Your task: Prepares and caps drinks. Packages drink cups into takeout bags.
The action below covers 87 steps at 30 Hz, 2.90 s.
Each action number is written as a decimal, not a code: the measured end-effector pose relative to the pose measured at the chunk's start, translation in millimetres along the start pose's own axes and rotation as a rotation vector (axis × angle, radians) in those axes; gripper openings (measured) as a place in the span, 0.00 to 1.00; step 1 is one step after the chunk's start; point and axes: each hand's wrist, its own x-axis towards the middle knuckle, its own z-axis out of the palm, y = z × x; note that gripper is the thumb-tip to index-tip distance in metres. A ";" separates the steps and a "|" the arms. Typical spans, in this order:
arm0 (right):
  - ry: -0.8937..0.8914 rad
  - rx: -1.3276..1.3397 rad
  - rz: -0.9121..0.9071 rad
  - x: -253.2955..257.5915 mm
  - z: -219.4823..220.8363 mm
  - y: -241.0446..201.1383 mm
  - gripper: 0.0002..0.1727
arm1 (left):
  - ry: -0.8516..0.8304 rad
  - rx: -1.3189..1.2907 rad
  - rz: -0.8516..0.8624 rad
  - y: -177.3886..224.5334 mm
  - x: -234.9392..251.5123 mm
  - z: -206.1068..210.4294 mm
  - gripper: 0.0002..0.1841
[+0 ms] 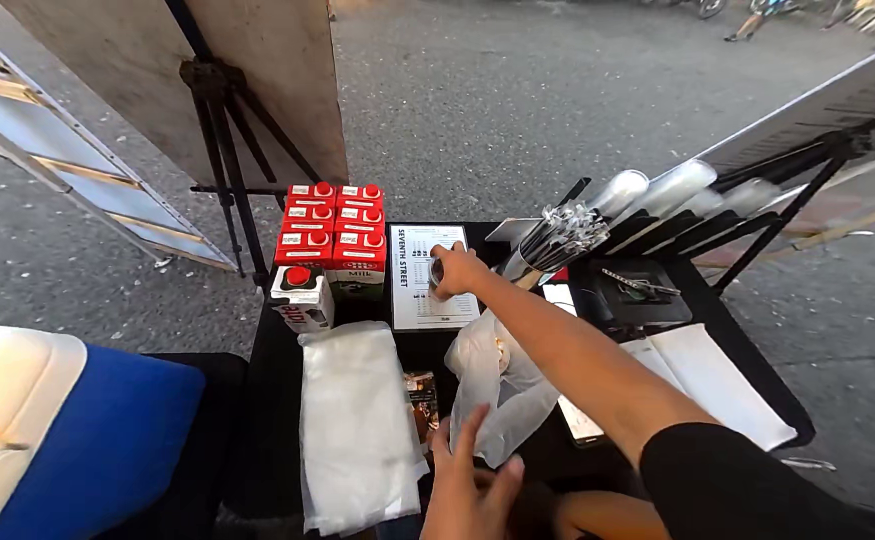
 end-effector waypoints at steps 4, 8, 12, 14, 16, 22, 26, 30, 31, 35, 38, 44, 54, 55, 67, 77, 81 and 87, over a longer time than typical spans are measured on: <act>0.131 0.041 -0.114 -65.8 -64.0 -4.7 0.56 | 0.267 0.098 0.095 -19.7 26.7 23.7 0.19; 0.139 0.023 -0.231 -160.8 -136.7 -8.9 0.50 | 0.414 0.196 0.215 -30.5 47.6 35.5 0.16; 0.108 0.090 -0.232 -246.0 -161.6 -4.3 0.44 | 0.422 0.091 0.230 -27.8 42.8 48.7 0.29; 0.114 0.090 -0.190 -273.6 -153.8 -0.4 0.44 | 0.410 0.052 0.185 -24.6 38.5 60.8 0.40; 0.103 0.094 -0.127 -292.8 -135.7 0.8 0.45 | 0.408 0.004 0.141 -22.2 33.7 72.6 0.49; 0.041 0.227 0.050 -299.8 -50.7 27.8 0.51 | 0.440 -0.135 0.139 -21.0 25.7 99.8 0.62; -0.002 0.148 0.142 -287.0 0.2 32.3 0.54 | 0.442 -0.275 0.280 -19.6 16.8 109.0 0.62; 0.001 0.041 0.140 -276.4 38.9 35.0 0.58 | 0.414 -0.585 0.317 -38.6 -29.4 117.5 0.49; -0.006 0.009 0.137 -273.5 41.8 35.0 0.60 | 0.415 -0.714 0.172 -52.3 -43.3 118.4 0.40; -0.070 -0.026 0.154 -262.0 53.3 44.5 0.63 | 0.300 -1.308 -0.668 -96.3 -15.4 126.0 0.45; -0.096 -0.063 0.187 -256.1 57.8 48.8 0.61 | 0.307 -1.589 -0.548 -90.4 34.3 141.1 0.50; -0.085 -0.167 0.170 -264.6 70.8 49.0 0.59 | 0.209 -1.801 -0.437 -59.9 48.0 154.7 0.34; -0.165 -0.235 0.093 -244.5 78.6 61.9 0.52 | 0.275 -1.818 -0.456 -78.2 72.6 158.0 0.41; -0.170 -0.248 0.087 -242.9 81.9 62.7 0.51 | 0.272 -1.864 -0.427 -76.9 76.2 158.5 0.37; -0.174 -0.255 0.134 -240.4 104.1 54.4 0.52 | -0.008 -1.420 -0.665 -81.5 40.8 134.7 0.47; 0.365 0.319 0.444 -269.0 75.5 108.0 0.52 | 0.106 0.257 0.037 12.5 3.8 58.2 0.41; 0.233 0.297 0.485 -261.6 56.5 120.1 0.17 | 0.112 0.485 0.023 28.9 34.0 47.2 0.32; 0.520 0.418 0.299 -295.8 4.6 112.4 0.10 | 0.171 0.346 0.140 36.3 31.4 42.8 0.33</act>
